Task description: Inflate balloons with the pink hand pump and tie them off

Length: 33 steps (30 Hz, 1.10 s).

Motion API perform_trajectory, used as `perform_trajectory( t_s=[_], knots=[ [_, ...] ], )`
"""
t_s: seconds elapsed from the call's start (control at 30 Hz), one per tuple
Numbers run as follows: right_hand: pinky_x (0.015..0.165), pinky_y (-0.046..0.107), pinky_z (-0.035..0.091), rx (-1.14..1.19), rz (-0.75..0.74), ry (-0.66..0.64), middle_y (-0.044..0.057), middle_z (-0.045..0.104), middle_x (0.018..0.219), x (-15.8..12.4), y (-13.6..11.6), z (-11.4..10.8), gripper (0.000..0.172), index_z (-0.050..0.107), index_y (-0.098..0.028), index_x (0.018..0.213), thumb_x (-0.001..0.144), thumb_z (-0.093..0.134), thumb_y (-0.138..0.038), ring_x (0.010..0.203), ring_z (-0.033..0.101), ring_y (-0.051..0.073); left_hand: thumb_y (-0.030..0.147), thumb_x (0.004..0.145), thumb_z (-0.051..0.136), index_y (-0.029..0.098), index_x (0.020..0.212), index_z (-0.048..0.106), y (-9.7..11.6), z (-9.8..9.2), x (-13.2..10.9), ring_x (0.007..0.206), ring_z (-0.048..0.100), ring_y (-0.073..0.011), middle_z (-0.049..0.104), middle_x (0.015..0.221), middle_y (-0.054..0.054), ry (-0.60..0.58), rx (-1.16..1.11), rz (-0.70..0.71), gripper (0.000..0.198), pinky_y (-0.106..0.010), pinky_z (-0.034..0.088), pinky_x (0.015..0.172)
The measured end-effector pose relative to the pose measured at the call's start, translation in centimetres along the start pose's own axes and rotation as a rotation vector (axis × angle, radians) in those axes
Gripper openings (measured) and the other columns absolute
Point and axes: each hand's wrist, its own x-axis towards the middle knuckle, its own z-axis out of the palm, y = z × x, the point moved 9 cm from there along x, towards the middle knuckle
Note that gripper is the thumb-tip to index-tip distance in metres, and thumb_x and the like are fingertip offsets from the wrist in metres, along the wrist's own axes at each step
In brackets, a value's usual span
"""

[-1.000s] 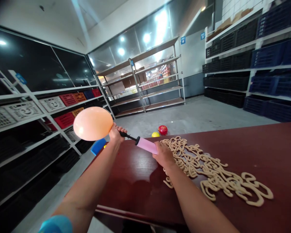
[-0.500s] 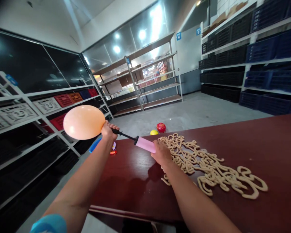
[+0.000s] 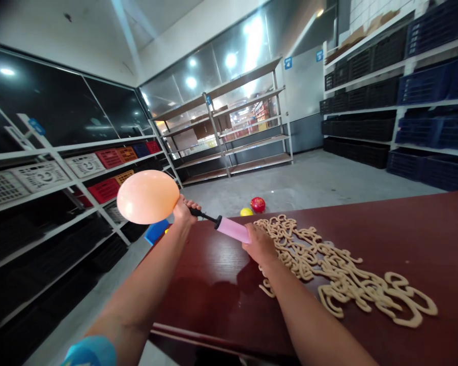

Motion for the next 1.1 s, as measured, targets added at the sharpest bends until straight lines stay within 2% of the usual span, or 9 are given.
perform_trajectory(
  t_s=[0.17,0.23,0.3,0.4,0.63,0.7,0.77,0.9,1.1],
  knots=[
    [0.070,0.029,0.038,-0.007,0.008,0.009,0.005,0.058,0.090,0.1,-0.1,-0.3,0.033,0.052,-0.020,0.099,0.067,0.056,-0.016,0.087,0.053,0.020,0.027,0.080,0.047,0.020,0.061,0.024,6.9,-0.4,1.8,0.034,0.027,-0.0072,0.022,0.046,0.008,-0.012,0.009,0.098,0.030,-0.023,0.027,0.039],
    [0.068,0.028,0.037,-0.008,0.023,-0.012,0.004,0.058,0.090,0.1,0.0,0.1,0.032,0.052,-0.020,0.097,0.065,0.057,-0.015,0.085,0.053,0.019,0.027,0.081,0.046,0.020,0.061,0.023,8.1,-0.6,2.1,0.034,0.027,-0.0073,0.022,0.046,0.007,-0.026,0.007,0.123,0.031,-0.023,0.027,0.039],
    [0.066,0.026,0.035,-0.009,0.046,-0.035,0.004,0.058,0.090,0.0,0.2,0.5,0.031,0.052,-0.020,0.095,0.065,0.057,-0.014,0.082,0.053,0.018,0.028,0.081,0.046,0.020,0.061,0.022,8.0,-0.8,2.1,0.034,0.027,-0.0070,0.022,0.046,0.007,-0.026,0.003,0.127,0.032,-0.022,0.027,0.039],
    [0.065,0.026,0.034,-0.029,0.080,-0.068,0.003,0.058,0.089,-0.1,0.6,1.1,0.028,0.052,-0.019,0.092,0.065,0.058,-0.015,0.080,0.053,0.017,0.031,0.081,0.047,0.020,0.061,0.022,5.4,-1.2,1.7,0.034,0.027,-0.0063,0.021,0.047,0.008,0.001,-0.009,0.091,0.034,-0.021,0.026,0.039],
    [0.067,0.027,0.035,-0.033,0.083,-0.087,0.005,0.059,0.093,-0.2,0.6,0.9,0.033,0.052,-0.019,0.098,0.066,0.060,-0.019,0.084,0.054,0.019,0.038,0.079,0.051,0.020,0.061,0.023,-4.2,-0.6,-0.7,0.035,0.027,-0.0070,0.022,0.047,0.007,0.016,-0.025,-0.051,0.037,-0.022,0.027,0.040],
    [0.068,0.027,0.035,-0.015,0.089,-0.090,0.005,0.059,0.095,-0.2,0.6,0.8,0.036,0.052,-0.020,0.100,0.065,0.061,-0.018,0.085,0.054,0.019,0.039,0.077,0.053,0.020,0.061,0.022,-5.7,-0.4,-1.2,0.036,0.027,-0.0070,0.022,0.047,0.007,-0.001,-0.034,-0.072,0.039,-0.023,0.027,0.040],
    [0.072,0.027,0.036,0.007,0.073,-0.081,0.006,0.059,0.097,-0.2,0.3,0.7,0.038,0.051,-0.019,0.103,0.066,0.060,-0.017,0.089,0.054,0.020,0.039,0.077,0.053,0.020,0.061,0.023,-5.9,-0.3,-1.4,0.036,0.028,-0.0071,0.023,0.047,0.007,-0.017,-0.035,-0.067,0.039,-0.023,0.028,0.040],
    [0.075,0.027,0.037,0.020,0.038,-0.079,0.006,0.058,0.098,-0.1,0.0,0.8,0.039,0.051,-0.020,0.105,0.067,0.060,-0.017,0.092,0.053,0.019,0.038,0.077,0.053,0.020,0.061,0.024,-3.0,-0.5,-0.7,0.036,0.029,-0.0073,0.022,0.047,0.008,-0.024,-0.021,-0.030,0.038,-0.023,0.028,0.040],
    [0.075,0.028,0.038,0.017,0.005,-0.023,0.005,0.058,0.099,0.0,-0.2,0.3,0.041,0.050,-0.021,0.107,0.066,0.057,-0.015,0.091,0.054,0.019,0.027,0.081,0.046,0.020,0.061,0.023,5.0,-0.6,1.2,0.035,0.027,-0.0077,0.022,0.046,0.007,-0.027,-0.001,0.069,0.032,-0.023,0.028,0.039]
  ],
)
